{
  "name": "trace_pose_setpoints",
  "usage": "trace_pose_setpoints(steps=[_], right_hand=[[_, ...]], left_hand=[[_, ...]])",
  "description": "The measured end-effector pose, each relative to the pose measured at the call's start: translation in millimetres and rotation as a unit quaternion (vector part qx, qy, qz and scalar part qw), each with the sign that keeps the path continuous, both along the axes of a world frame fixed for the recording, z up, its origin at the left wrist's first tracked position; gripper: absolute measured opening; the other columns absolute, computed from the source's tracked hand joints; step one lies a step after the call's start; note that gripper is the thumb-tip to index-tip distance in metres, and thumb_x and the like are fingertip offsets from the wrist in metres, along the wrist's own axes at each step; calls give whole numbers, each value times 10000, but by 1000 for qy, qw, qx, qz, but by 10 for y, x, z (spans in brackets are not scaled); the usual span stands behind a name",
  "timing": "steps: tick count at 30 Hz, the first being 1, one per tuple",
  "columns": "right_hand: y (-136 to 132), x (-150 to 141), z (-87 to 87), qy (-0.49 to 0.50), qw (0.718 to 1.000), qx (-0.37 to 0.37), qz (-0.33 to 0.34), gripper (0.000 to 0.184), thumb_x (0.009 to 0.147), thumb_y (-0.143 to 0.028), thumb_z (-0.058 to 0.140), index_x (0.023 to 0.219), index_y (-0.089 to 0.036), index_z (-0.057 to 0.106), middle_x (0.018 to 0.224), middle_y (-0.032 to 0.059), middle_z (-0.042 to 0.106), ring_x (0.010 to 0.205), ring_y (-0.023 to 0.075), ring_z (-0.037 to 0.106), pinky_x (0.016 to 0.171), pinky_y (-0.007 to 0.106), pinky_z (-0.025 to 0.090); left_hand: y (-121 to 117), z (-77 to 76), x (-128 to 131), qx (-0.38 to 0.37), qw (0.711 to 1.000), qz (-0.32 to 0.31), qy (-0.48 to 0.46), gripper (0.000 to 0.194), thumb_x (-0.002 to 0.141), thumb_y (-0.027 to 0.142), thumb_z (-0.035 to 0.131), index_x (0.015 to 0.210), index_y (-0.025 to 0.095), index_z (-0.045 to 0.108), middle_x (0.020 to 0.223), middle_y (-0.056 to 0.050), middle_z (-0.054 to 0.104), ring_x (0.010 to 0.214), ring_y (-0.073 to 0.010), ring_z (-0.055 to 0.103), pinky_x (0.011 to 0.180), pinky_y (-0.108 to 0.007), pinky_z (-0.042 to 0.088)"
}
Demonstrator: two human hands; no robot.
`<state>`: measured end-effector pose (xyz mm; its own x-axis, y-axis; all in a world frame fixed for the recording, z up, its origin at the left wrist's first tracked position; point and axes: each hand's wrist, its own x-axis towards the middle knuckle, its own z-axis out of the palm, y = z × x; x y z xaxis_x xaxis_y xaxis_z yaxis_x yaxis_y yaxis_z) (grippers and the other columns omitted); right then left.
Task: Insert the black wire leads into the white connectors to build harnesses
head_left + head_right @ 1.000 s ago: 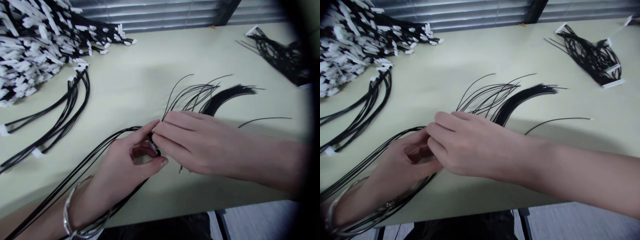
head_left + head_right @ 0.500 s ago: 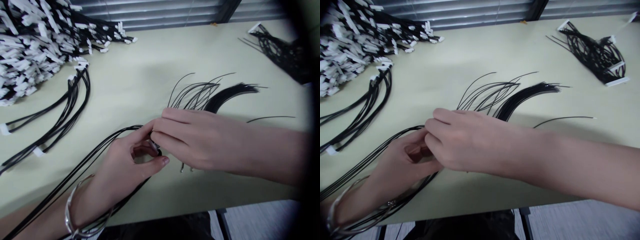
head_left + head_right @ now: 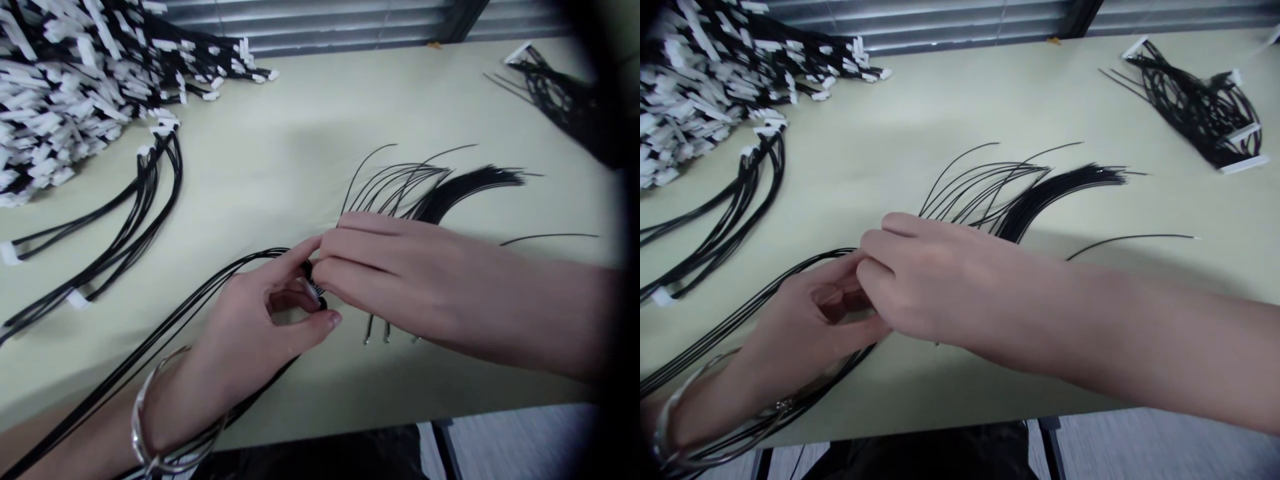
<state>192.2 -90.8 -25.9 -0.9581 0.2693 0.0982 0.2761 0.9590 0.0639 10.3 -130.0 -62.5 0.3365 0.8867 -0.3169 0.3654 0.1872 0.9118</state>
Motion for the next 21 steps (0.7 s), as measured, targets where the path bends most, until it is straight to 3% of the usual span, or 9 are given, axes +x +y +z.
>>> trace_pose_setpoints(steps=[5, 10, 15, 21], right_hand=[[-1, -18, -1, 1, 1000, -3, -9, 228, 811, -37, 403, 706, -141, 576, 756, 58, 469, 757, 178, 381, 718, 319, 387], [-4, -17, -6, -1, 1000, -10, -10, 258, 810, -23, 377, 696, -153, 568, 762, 56, 478, 760, 178, 387, 728, 322, 396], [-10, -23, -30, -2, 1000, -11, -11, 247, 806, -10, 378, 749, -148, 574, 797, 60, 489, 812, 185, 403, 751, 326, 389], [-13, -66, -1, -45, 999, 21, 9, 165, 768, -26, 469, 737, -153, 570, 780, 45, 492, 806, 182, 407, 752, 315, 373]], left_hand=[[1, 8, 8, 26, 1000, 0, 15, 591, 741, 213, 656, 1274, 367, 452, 742, 71, 646, 704, -75, 639, 626, -113, 498], [1, 17, 7, 18, 1000, -4, 4, 589, 733, 209, 659, 1273, 329, 457, 781, 56, 646, 753, -101, 647, 669, -146, 514], [-5, 27, 8, 23, 1000, -1, 12, 558, 735, 198, 652, 1253, 314, 479, 755, 57, 659, 716, -101, 641, 591, -142, 499], [10, 28, 0, 80, 997, -8, -3, 357, 728, 158, 650, 1041, 322, 598, 745, 115, 660, 650, -33, 601, 518, -64, 430]])
